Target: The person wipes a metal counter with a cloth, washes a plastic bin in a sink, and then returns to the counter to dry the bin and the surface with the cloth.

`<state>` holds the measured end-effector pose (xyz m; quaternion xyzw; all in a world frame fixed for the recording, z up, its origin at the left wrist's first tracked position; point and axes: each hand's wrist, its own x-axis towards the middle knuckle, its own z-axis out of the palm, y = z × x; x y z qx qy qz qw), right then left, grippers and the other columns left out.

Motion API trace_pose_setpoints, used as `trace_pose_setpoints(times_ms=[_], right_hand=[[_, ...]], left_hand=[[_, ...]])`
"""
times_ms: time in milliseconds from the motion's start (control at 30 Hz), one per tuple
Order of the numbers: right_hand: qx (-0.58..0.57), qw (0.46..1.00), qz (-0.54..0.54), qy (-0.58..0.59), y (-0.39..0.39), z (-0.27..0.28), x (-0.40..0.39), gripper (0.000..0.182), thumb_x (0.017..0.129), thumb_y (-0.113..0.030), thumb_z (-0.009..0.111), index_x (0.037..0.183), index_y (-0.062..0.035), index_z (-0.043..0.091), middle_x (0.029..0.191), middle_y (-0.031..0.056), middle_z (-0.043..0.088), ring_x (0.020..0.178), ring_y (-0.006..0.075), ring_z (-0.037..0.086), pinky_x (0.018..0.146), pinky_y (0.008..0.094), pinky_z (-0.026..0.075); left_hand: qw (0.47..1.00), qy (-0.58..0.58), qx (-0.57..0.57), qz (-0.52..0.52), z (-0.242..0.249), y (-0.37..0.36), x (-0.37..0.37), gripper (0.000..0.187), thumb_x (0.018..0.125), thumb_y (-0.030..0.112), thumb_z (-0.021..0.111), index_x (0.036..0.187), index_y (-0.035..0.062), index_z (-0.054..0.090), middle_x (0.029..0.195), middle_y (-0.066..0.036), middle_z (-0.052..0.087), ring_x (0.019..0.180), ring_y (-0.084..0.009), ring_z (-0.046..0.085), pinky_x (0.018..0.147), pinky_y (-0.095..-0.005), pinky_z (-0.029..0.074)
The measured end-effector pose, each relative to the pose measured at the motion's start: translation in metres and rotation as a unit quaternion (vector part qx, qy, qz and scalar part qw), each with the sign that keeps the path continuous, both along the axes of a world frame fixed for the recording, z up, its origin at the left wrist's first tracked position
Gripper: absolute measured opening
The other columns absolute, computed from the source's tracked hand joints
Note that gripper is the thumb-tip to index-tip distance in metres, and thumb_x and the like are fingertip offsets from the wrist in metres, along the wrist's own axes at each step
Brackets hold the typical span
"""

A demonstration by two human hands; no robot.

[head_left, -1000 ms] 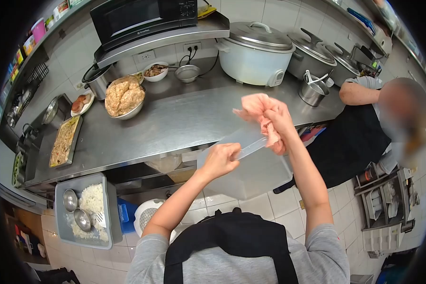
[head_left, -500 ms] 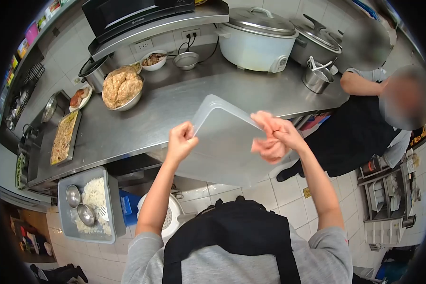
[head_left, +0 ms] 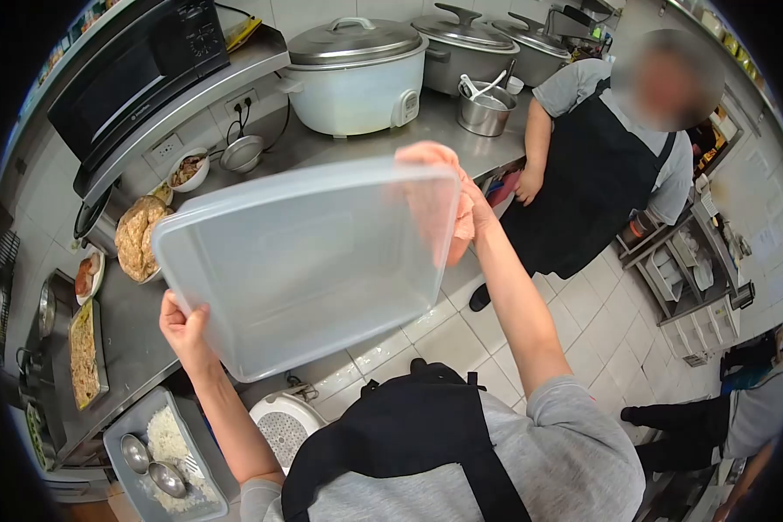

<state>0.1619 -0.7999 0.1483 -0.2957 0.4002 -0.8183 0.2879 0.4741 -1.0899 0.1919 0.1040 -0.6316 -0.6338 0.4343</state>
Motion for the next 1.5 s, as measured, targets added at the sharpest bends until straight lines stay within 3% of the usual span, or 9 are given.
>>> trace_pose_setpoints(times_ms=[233,333,433,500,667,833,1033,1233,1500], right_hand=[[-0.159,0.915,0.318,-0.191,-0.009,-0.014,0.007,0.046,0.087,-0.038,0.043,0.117,-0.0036,0.042,0.109,0.0089,0.052,0.098,0.0175,0.053,0.085,0.0285,0.045],[-0.134,0.982,0.096,-0.090,-0.006,-0.024,0.037,0.039,0.089,-0.031,0.039,0.115,-0.0029,0.043,0.105,0.0117,0.053,0.089,0.0147,0.056,0.068,0.0250,0.050],[-0.357,0.887,0.211,-0.200,-0.004,-0.070,0.036,0.048,0.076,-0.019,0.051,0.118,0.0009,0.041,0.111,0.0142,0.051,0.084,0.0142,0.055,0.053,0.0280,0.049],[-0.353,0.812,0.426,-0.186,-0.025,-0.058,0.033,0.045,0.077,-0.019,0.052,0.117,0.0008,0.043,0.110,0.0123,0.051,0.089,0.0156,0.055,0.061,0.0277,0.048],[-0.124,0.965,0.177,-0.150,-0.065,-0.061,0.072,0.041,0.078,-0.018,0.051,0.114,0.0013,0.044,0.112,0.0111,0.051,0.095,0.0167,0.052,0.071,0.0278,0.046],[0.049,0.994,0.094,-0.037,-0.125,-0.051,0.109,0.039,0.080,-0.018,0.049,0.114,0.0019,0.044,0.113,0.0119,0.049,0.097,0.0171,0.051,0.074,0.0277,0.045],[0.089,0.985,0.142,0.045,-0.201,-0.060,0.188,0.038,0.082,-0.019,0.045,0.113,0.0026,0.043,0.115,0.0128,0.047,0.100,0.0176,0.049,0.077,0.0276,0.044],[0.097,0.970,0.211,0.064,-0.216,-0.064,0.193,0.036,0.085,-0.020,0.042,0.112,0.0033,0.042,0.118,0.0137,0.046,0.103,0.0181,0.047,0.081,0.0276,0.042],[0.040,0.949,0.311,-0.019,-0.234,-0.056,0.165,0.035,0.088,-0.021,0.038,0.112,0.0042,0.041,0.120,0.0149,0.043,0.107,0.0187,0.044,0.086,0.0275,0.041]], left_hand=[[0.989,0.109,0.071,0.066,-0.002,-0.002,0.005,0.020,0.066,-0.002,0.050,0.085,0.0046,0.050,0.074,0.001,0.051,0.064,-0.0068,0.047,0.058,-0.0185,0.038],[0.989,0.122,0.042,0.078,-0.011,-0.002,0.011,0.016,0.064,-0.003,0.052,0.078,0.0052,0.049,0.068,0.002,0.049,0.059,-0.0055,0.043,0.055,-0.0181,0.034],[0.982,0.125,0.034,0.134,0.000,0.019,0.008,0.016,0.063,-0.001,0.053,0.078,0.0053,0.050,0.068,0.002,0.047,0.057,-0.0055,0.042,0.053,-0.0173,0.033],[0.979,0.136,0.032,0.145,0.001,0.023,0.010,0.016,0.063,0.000,0.052,0.078,0.0038,0.050,0.068,0.002,0.048,0.058,-0.0060,0.043,0.054,-0.0179,0.033],[0.965,0.197,0.070,0.161,0.010,0.034,0.014,0.018,0.062,0.000,0.051,0.080,0.0019,0.050,0.069,0.000,0.050,0.061,-0.0082,0.046,0.058,-0.0193,0.036],[0.955,0.234,0.093,0.158,-0.013,0.025,-0.005,0.024,0.060,-0.001,0.048,0.084,0.0009,0.050,0.074,-0.003,0.053,0.066,-0.0111,0.050,0.064,-0.0230,0.041],[0.905,0.331,0.182,0.194,-0.007,0.005,-0.031,0.017,0.061,-0.002,0.047,0.076,0.0037,0.048,0.073,-0.001,0.052,0.063,-0.0073,0.047,0.062,-0.0202,0.040],[0.870,0.299,0.360,0.155,-0.063,-0.008,-0.046,0.012,0.068,0.000,0.049,0.077,0.0079,0.048,0.071,0.001,0.050,0.060,-0.0074,0.044,0.057,-0.0206,0.040],[0.889,0.185,0.383,0.171,-0.080,0.018,-0.050,0.004,0.079,0.010,0.045,0.077,0.0061,0.046,0.067,-0.001,0.044,0.056,-0.0091,0.044,0.047,-0.0226,0.039]])
